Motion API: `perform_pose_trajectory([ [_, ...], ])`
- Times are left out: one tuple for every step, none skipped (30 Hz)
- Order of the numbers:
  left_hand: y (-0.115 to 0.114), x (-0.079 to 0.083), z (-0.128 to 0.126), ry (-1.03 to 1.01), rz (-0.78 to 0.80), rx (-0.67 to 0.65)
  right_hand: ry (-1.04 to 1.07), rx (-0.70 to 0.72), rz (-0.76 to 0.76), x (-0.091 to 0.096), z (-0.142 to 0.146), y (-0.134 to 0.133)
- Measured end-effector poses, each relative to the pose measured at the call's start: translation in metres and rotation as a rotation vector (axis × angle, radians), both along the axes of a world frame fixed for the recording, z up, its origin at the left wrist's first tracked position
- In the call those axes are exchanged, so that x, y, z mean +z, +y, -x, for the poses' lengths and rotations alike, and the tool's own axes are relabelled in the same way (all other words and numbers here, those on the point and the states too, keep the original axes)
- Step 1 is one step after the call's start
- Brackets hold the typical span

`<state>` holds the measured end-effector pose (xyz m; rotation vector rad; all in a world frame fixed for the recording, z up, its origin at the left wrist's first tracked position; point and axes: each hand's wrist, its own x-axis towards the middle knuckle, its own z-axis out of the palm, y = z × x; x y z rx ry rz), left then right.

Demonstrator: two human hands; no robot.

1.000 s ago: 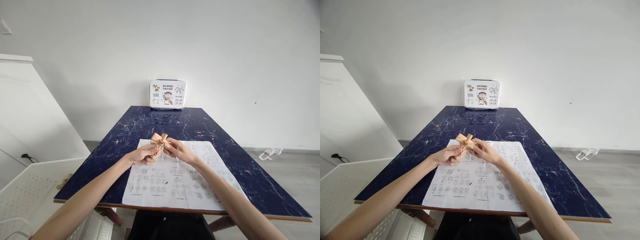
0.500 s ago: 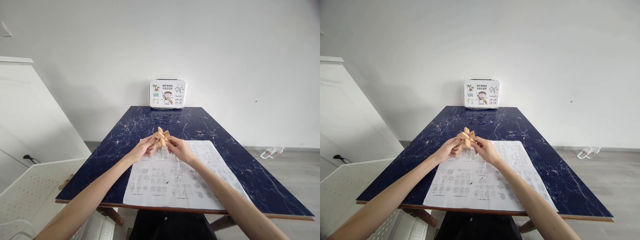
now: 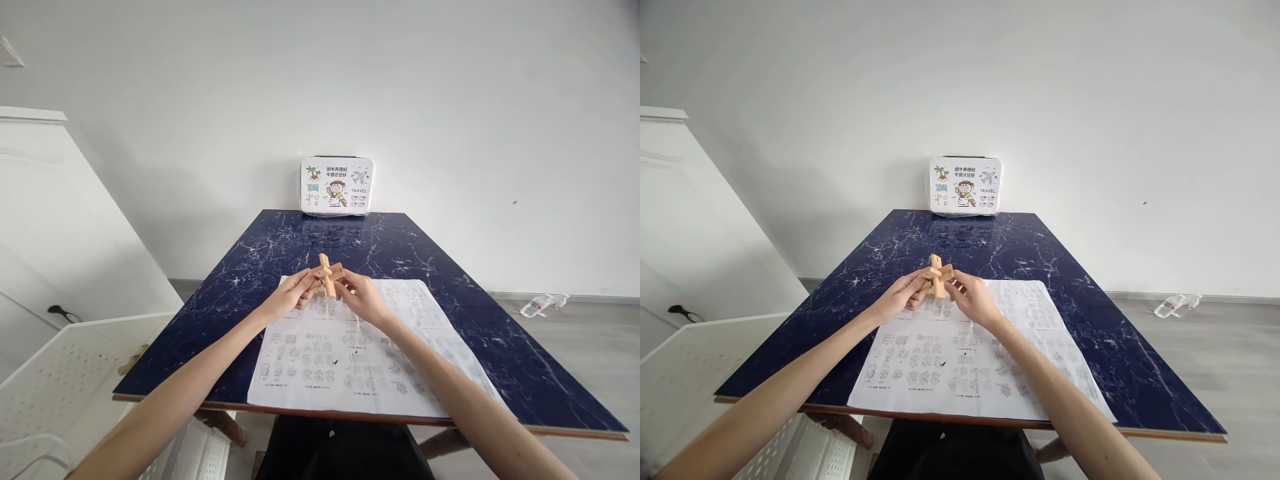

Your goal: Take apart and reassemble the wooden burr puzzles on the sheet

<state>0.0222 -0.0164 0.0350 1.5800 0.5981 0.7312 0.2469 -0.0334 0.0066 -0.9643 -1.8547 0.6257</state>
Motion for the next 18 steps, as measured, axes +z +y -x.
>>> perform_pose_trajectory([
  [0.0,0.0,-0.001,0.002,-0.01,0.024,0.017,0.043,0.017,0.002,-0.001,0.0],
  [0.0,0.0,-0.001,0.009,-0.023,0.05,0.035,0.087,0.032,0.004,-0.002,0.0],
  [-0.001,-0.001,-0.002,0.021,-0.036,0.075,0.051,0.126,0.047,0.006,-0.003,-0.001],
  [-0.001,-0.001,-0.002,0.036,-0.048,0.096,0.063,0.157,0.062,0.008,-0.004,-0.001],
  [-0.001,-0.001,-0.003,0.05,-0.059,0.112,0.071,0.183,0.081,0.009,-0.006,-0.002],
  [-0.001,-0.001,-0.004,0.062,-0.069,0.121,0.076,0.202,0.1,0.01,-0.007,-0.002],
  [-0.002,-0.001,-0.004,0.075,-0.08,0.127,0.077,0.22,0.119,0.01,-0.008,-0.002],
  [-0.002,-0.001,-0.004,0.09,-0.096,0.135,0.074,0.242,0.137,0.01,-0.009,-0.002],
  [-0.002,-0.001,-0.004,0.109,-0.123,0.146,0.069,0.264,0.153,0.009,-0.01,-0.001],
  [-0.003,-0.001,-0.004,0.131,-0.16,0.161,0.067,0.282,0.167,0.007,-0.011,0.0],
  [-0.003,-0.001,-0.004,0.158,-0.205,0.175,0.068,0.291,0.177,0.006,-0.011,0.001],
  [-0.003,-0.002,-0.004,0.188,-0.253,0.187,0.072,0.294,0.182,0.004,-0.012,0.002],
  [-0.004,-0.002,-0.004,0.216,-0.3,0.196,0.077,0.295,0.184,0.003,-0.012,0.002],
  [-0.004,-0.002,-0.003,0.242,-0.342,0.198,0.081,0.293,0.185,0.002,-0.012,0.003],
  [-0.004,-0.001,-0.003,0.265,-0.379,0.195,0.084,0.291,0.185,0.001,-0.012,0.003],
  [-0.004,-0.001,-0.002,0.284,-0.411,0.19,0.084,0.292,0.187,0.0,-0.013,0.003],
  [-0.004,-0.001,-0.001,0.3,-0.441,0.185,0.083,0.295,0.19,0.0,-0.012,0.003],
  [-0.004,-0.001,-0.001,0.313,-0.469,0.18,0.079,0.297,0.194,-0.001,-0.012,0.002],
])
